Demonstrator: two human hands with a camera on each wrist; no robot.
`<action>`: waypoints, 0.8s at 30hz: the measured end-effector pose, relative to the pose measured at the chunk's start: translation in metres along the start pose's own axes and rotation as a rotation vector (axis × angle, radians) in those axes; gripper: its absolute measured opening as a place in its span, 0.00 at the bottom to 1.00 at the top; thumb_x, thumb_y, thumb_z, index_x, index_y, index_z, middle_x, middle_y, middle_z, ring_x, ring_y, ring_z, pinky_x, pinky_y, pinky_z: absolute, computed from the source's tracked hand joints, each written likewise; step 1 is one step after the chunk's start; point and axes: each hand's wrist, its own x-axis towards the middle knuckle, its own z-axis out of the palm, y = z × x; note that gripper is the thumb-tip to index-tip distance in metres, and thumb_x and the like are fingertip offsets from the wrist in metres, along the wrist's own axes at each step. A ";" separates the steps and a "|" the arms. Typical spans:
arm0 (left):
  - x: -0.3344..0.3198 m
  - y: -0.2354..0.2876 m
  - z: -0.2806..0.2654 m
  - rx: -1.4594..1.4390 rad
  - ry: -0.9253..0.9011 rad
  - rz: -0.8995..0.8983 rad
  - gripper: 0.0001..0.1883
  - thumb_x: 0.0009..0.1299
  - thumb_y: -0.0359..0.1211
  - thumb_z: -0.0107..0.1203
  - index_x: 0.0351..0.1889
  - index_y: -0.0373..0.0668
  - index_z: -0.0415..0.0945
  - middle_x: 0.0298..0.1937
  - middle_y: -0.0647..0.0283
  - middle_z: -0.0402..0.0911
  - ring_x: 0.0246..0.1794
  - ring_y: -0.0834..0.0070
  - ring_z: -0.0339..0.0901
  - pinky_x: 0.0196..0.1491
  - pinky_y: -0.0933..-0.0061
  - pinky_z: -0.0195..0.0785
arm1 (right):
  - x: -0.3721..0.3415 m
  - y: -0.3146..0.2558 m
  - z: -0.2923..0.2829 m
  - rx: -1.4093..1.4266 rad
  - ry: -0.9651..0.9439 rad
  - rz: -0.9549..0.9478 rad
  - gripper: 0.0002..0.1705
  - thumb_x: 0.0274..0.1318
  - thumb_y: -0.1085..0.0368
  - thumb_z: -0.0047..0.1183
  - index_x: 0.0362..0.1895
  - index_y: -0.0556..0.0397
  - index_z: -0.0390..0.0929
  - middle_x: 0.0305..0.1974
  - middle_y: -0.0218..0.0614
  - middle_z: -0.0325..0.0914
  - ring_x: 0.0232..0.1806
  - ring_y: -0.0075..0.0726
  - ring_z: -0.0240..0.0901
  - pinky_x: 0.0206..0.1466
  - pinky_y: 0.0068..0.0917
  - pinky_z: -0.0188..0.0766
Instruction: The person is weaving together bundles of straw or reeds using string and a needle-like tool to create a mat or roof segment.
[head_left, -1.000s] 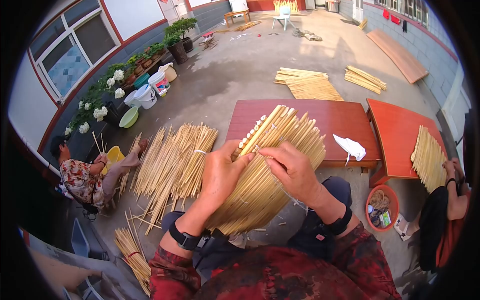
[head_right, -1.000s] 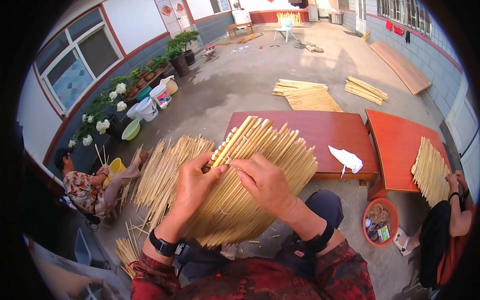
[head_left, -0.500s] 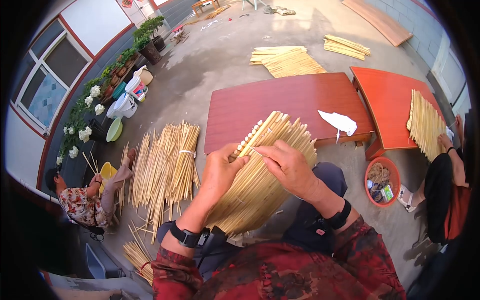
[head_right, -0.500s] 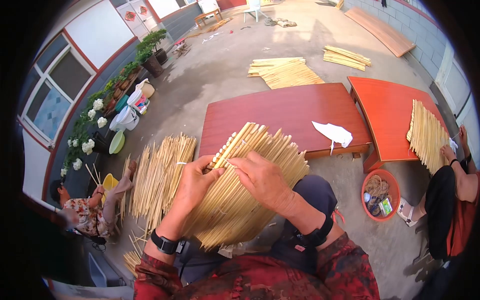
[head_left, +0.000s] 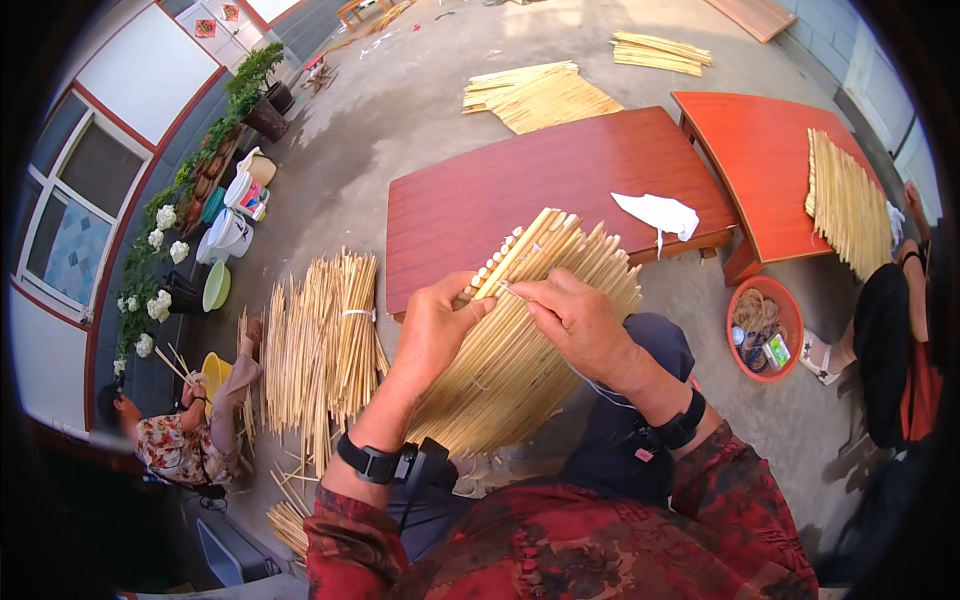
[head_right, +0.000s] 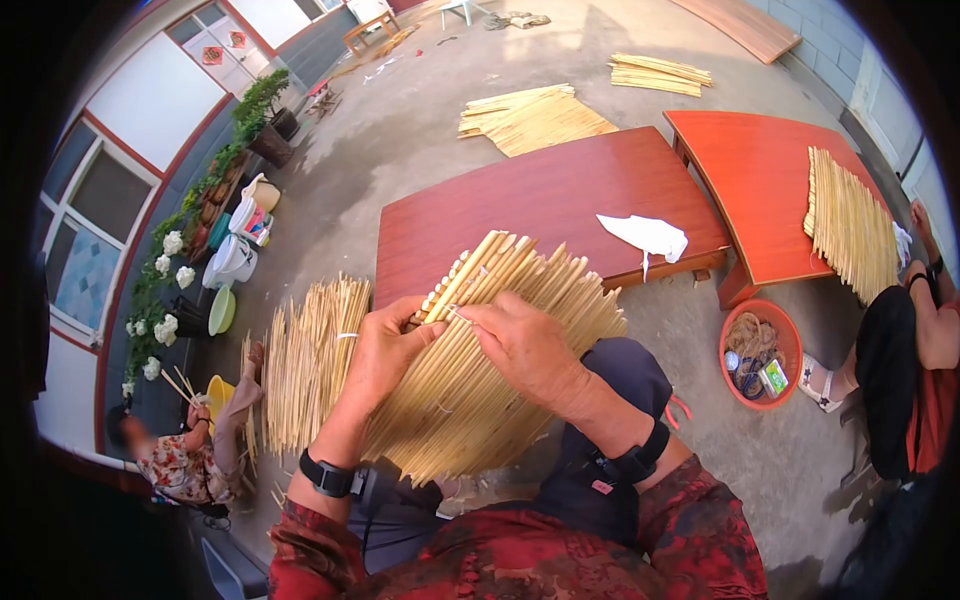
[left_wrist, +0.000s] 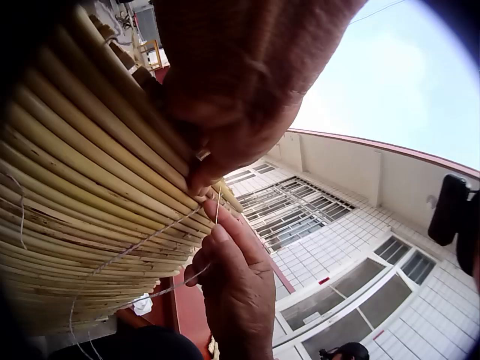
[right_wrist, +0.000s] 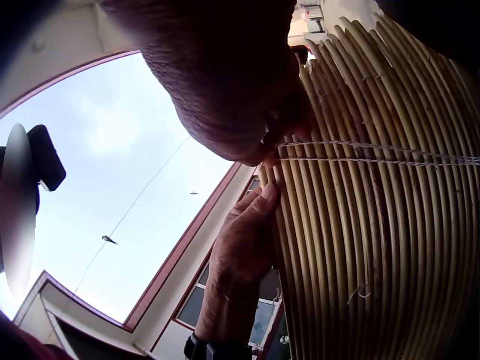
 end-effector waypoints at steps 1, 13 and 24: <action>0.000 0.002 0.001 0.036 -0.021 0.010 0.13 0.63 0.29 0.58 0.45 0.37 0.77 0.30 0.64 0.81 0.30 0.85 0.72 0.33 0.78 0.66 | -0.001 0.002 -0.001 0.000 0.009 -0.002 0.14 0.55 0.71 0.48 0.47 0.50 0.76 0.28 0.38 0.66 0.29 0.40 0.68 0.33 0.32 0.66; -0.007 0.002 0.000 -0.187 -0.127 -0.047 0.18 0.64 0.24 0.56 0.53 0.36 0.72 0.40 0.68 0.79 0.38 0.86 0.72 0.43 0.82 0.67 | -0.013 0.001 -0.012 -0.016 -0.028 0.012 0.15 0.56 0.71 0.48 0.48 0.52 0.76 0.27 0.39 0.64 0.29 0.39 0.67 0.33 0.32 0.65; -0.018 0.000 0.002 -0.210 -0.085 -0.003 0.18 0.64 0.23 0.56 0.53 0.36 0.72 0.42 0.66 0.79 0.40 0.85 0.73 0.43 0.82 0.67 | -0.020 -0.007 -0.015 -0.072 -0.035 0.011 0.14 0.56 0.70 0.48 0.48 0.50 0.75 0.28 0.39 0.66 0.30 0.43 0.69 0.34 0.33 0.67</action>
